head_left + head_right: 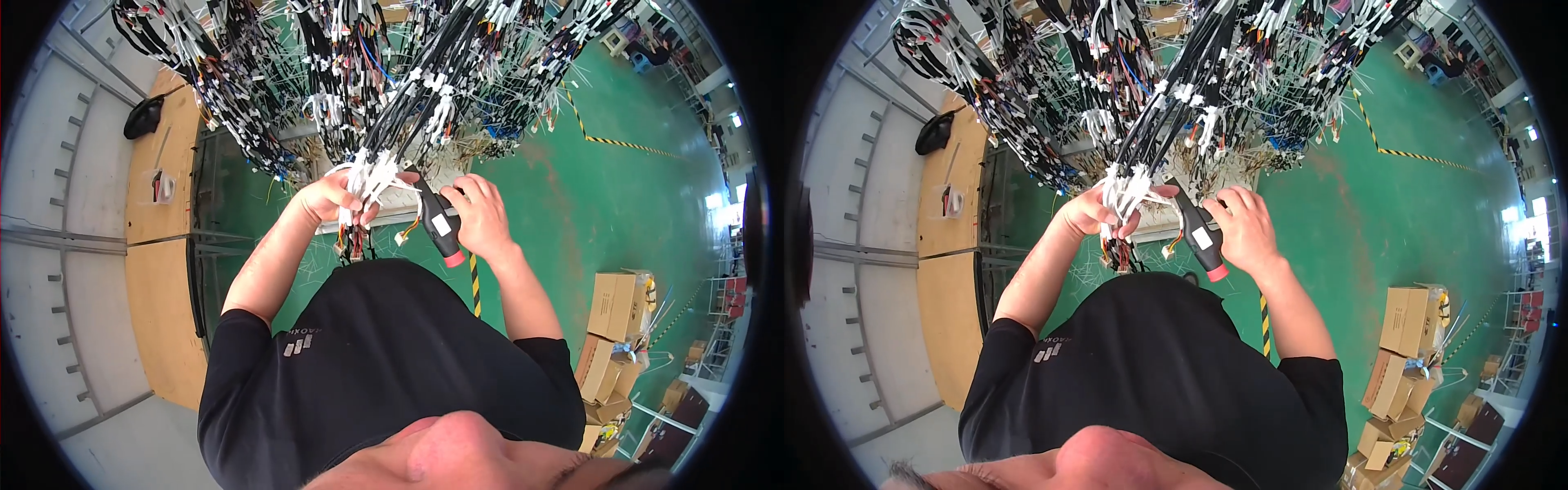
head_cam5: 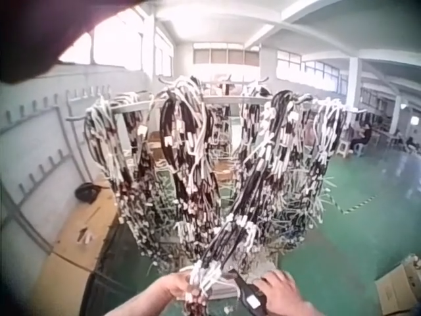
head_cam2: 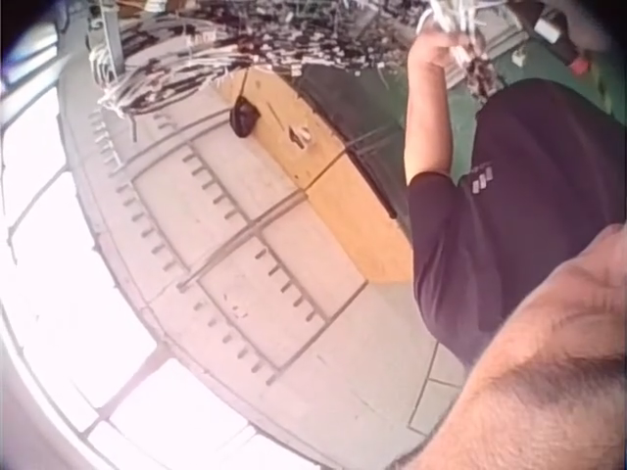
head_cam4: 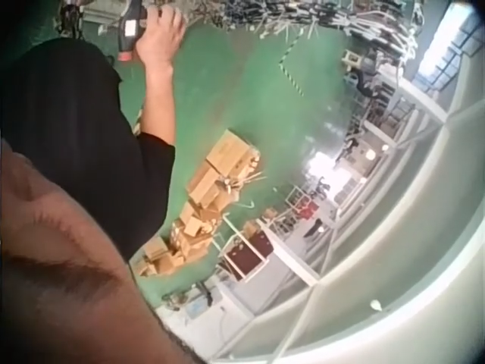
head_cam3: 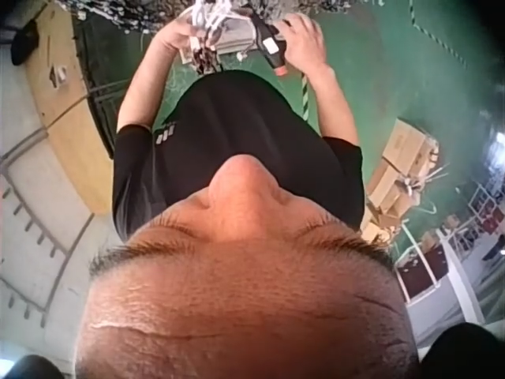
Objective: Use a cable tie gun to tighten and cut cable ties on bundles of wire harnesses hanging from a factory rack.
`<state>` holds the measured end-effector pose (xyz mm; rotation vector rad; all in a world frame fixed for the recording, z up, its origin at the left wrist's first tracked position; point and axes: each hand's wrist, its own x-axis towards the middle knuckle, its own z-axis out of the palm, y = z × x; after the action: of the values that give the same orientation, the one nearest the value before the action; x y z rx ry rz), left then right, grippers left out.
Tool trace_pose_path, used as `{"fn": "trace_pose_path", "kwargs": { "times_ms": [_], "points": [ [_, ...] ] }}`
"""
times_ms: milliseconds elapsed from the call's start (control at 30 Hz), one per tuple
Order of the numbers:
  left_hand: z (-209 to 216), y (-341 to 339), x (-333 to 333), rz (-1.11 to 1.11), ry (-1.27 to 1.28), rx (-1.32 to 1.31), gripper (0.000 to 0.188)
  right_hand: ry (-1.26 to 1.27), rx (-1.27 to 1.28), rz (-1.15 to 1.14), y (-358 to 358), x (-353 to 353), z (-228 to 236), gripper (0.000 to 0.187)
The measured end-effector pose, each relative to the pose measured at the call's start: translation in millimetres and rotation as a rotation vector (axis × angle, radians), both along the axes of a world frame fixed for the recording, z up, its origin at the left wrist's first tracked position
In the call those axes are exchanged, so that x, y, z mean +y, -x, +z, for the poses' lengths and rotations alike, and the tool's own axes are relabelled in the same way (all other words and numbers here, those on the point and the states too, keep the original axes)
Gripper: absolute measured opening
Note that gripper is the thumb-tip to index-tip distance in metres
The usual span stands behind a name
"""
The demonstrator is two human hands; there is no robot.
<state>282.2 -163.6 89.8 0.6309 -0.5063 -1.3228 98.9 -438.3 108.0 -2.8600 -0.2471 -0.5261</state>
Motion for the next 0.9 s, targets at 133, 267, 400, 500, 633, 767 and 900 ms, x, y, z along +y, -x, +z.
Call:
{"fn": "trace_pose_path", "kwargs": {
  "times_ms": [133, 267, 400, 500, 633, 767, 900],
  "points": [
    [-1.4, -4.3, 3.8, -0.022, -0.019, -0.062, 0.103, -0.154, -0.024, -0.01, 1.6, 3.4, -0.1, 0.044],
    [-0.1, -4.9, 2.8, -0.015, -0.024, -0.115, 0.098, -0.257, -0.111, -0.002, 5.7, -0.3, -3.7, 0.044],
    [-12.1, -9.3, 11.1, 0.044, -0.139, -0.166, 0.084, -0.377, -0.071, 0.0, 9.4, 4.0, 4.9, 0.045],
    [0.3, 1.7, 9.1, 0.086, -0.105, -0.225, 0.068, -0.45, -0.042, -0.035, 12.2, 1.9, 4.1, 0.049],
    [-13.6, -6.4, 14.0, 0.022, -0.055, -0.242, 0.071, -0.213, -0.104, 0.01, 7.4, -5.0, 3.3, 0.046],
    [-0.4, -6.9, 9.3, -0.031, -0.072, -0.232, 0.077, -0.339, -0.026, 0.015, 7.4, 2.3, -0.5, 0.045],
    [6.2, 3.5, 3.5, 0.084, -0.105, -0.204, 0.097, -0.387, -0.021, 0.05, 6.2, 4.7, 5.0, 0.046]
  ]
}}
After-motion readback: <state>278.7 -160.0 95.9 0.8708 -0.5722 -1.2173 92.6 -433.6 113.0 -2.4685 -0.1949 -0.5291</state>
